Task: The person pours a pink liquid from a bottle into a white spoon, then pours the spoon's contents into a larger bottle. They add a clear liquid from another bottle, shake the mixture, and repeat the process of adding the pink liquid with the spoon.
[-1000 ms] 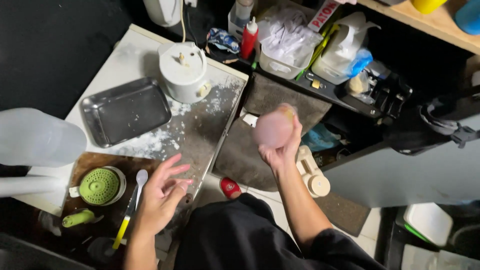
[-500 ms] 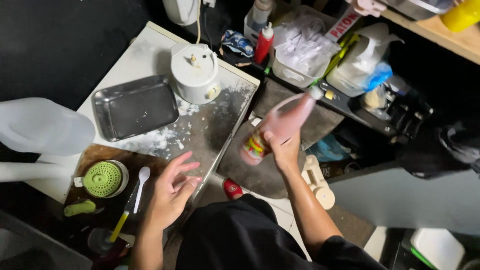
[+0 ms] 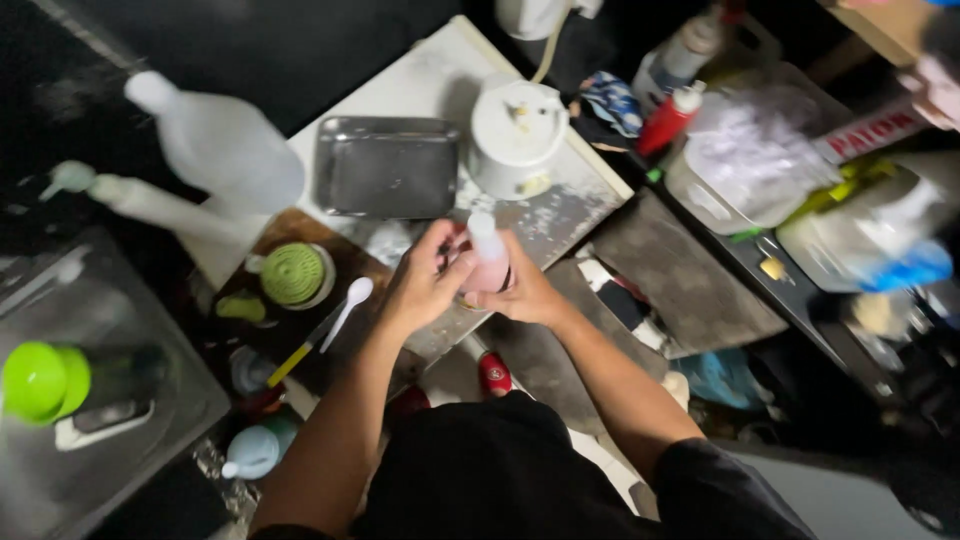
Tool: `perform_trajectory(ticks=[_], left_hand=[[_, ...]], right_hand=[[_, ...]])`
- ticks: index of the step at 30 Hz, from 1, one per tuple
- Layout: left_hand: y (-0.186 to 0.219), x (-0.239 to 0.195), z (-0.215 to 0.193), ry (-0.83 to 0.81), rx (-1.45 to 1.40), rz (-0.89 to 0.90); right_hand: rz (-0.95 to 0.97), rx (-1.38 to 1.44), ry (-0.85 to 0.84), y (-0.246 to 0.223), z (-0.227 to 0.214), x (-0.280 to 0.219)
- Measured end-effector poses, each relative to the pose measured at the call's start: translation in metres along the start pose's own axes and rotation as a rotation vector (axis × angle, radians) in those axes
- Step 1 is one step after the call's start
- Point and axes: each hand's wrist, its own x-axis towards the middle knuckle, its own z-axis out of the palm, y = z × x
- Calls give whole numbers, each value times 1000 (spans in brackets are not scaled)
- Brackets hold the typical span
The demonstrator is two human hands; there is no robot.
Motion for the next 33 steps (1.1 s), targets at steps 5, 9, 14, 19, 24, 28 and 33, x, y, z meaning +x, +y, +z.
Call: perform_trajectory(ticks=[5, 9, 14, 19, 24, 28, 33], left_hand=[[22, -8, -13, 37, 89, 98], [32, -26, -15, 192, 84, 117], [46, -37, -12, 353, 153, 70], [62, -38, -19, 341, 116, 154], [64, -39, -50, 109, -198, 396], [72, -43, -59, -27, -449, 435], [47, -45, -59, -44, -443, 437]], right_hand=[[-18, 20, -366, -43, -1, 27], [-33, -68, -434, -87, -18, 52], [-109, -678, -218, -158, -16, 71], [-369, -1119, -329, -199, 4, 81], [-581, -885, -391, -187, 10, 87], [-544, -826, -624, -237, 18, 86], [-187, -1059, -903, -293, 19, 78]])
